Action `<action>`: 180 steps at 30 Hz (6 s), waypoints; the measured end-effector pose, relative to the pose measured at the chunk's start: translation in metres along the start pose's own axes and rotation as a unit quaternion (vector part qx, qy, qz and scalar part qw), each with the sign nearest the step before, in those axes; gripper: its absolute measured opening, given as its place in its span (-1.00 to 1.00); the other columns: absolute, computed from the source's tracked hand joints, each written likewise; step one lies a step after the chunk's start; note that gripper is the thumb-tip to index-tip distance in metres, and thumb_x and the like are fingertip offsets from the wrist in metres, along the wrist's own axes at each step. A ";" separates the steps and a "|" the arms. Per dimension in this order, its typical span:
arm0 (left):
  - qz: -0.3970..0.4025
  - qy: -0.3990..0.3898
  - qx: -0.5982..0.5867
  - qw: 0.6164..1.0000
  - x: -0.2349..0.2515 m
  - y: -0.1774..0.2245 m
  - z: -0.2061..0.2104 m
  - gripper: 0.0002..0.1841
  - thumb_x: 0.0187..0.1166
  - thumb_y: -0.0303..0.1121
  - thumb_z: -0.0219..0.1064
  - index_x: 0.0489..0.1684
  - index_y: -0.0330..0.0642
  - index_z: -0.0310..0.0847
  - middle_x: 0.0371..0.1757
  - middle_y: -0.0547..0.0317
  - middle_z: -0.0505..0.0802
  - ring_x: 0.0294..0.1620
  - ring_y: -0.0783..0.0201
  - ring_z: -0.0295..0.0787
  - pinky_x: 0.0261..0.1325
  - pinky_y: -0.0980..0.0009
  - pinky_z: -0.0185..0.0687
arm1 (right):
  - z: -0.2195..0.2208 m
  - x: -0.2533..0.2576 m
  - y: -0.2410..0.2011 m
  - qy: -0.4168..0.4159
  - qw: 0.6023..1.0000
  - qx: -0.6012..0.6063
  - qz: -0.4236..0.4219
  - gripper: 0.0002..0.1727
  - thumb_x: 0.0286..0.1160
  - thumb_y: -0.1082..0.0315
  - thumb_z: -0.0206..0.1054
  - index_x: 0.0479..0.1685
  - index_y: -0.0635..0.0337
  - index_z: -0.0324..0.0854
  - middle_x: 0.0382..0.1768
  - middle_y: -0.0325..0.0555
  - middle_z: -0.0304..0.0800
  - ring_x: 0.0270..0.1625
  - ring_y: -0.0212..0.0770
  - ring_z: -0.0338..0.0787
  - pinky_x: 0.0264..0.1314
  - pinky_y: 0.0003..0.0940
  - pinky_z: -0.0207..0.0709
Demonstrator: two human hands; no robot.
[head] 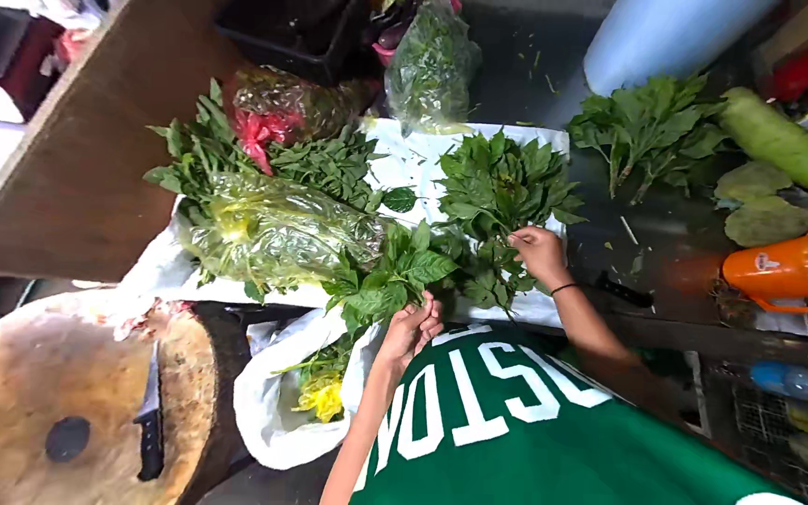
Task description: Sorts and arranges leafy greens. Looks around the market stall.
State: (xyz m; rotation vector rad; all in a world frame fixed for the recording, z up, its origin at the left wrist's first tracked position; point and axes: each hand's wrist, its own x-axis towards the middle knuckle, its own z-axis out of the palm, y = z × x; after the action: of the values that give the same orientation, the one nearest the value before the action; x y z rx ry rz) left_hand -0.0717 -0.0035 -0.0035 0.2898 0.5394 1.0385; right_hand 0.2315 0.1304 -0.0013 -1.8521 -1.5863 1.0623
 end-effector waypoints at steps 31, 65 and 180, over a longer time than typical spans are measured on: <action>-0.039 0.171 0.032 0.984 0.035 -0.039 0.012 -0.73 0.94 -0.26 -0.15 0.22 -0.21 0.39 -0.42 0.18 0.66 -0.41 0.25 0.73 -0.16 0.28 0.81 | 0.056 -0.055 -0.008 -0.051 0.998 -0.015 -0.031 -0.65 0.69 0.07 0.30 0.03 0.19 0.76 -0.21 0.02 0.85 -0.18 -0.05 0.85 0.00 0.06 0.75; 0.009 -0.017 0.106 0.994 0.019 -0.014 -0.006 -0.66 0.82 -0.30 0.04 0.00 -0.35 0.72 -0.13 -0.09 0.91 -0.02 0.05 0.90 0.27 0.04 0.77 | -0.054 -0.026 -0.066 0.054 0.995 -0.009 -0.081 -0.51 0.91 0.03 -0.06 0.64 0.04 0.40 0.26 0.19 0.75 0.13 0.16 0.80 0.17 0.24 0.63; 0.037 0.103 0.071 0.992 -0.008 -0.041 -0.012 -0.82 0.74 -0.35 0.10 -0.21 -0.19 0.58 -0.56 0.28 0.62 -0.64 0.42 0.49 -0.49 0.47 0.54 | 0.035 0.034 0.002 0.020 0.994 -0.110 0.019 -0.28 0.55 0.01 0.47 0.53 0.25 0.31 0.10 0.49 0.70 0.08 0.51 0.76 0.04 0.47 0.61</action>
State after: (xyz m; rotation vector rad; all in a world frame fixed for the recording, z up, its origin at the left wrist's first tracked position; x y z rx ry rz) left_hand -0.0515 -0.0306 -0.0307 0.3318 0.7950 1.1099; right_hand 0.2059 0.1584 -0.0318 -2.0412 -1.7090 0.8900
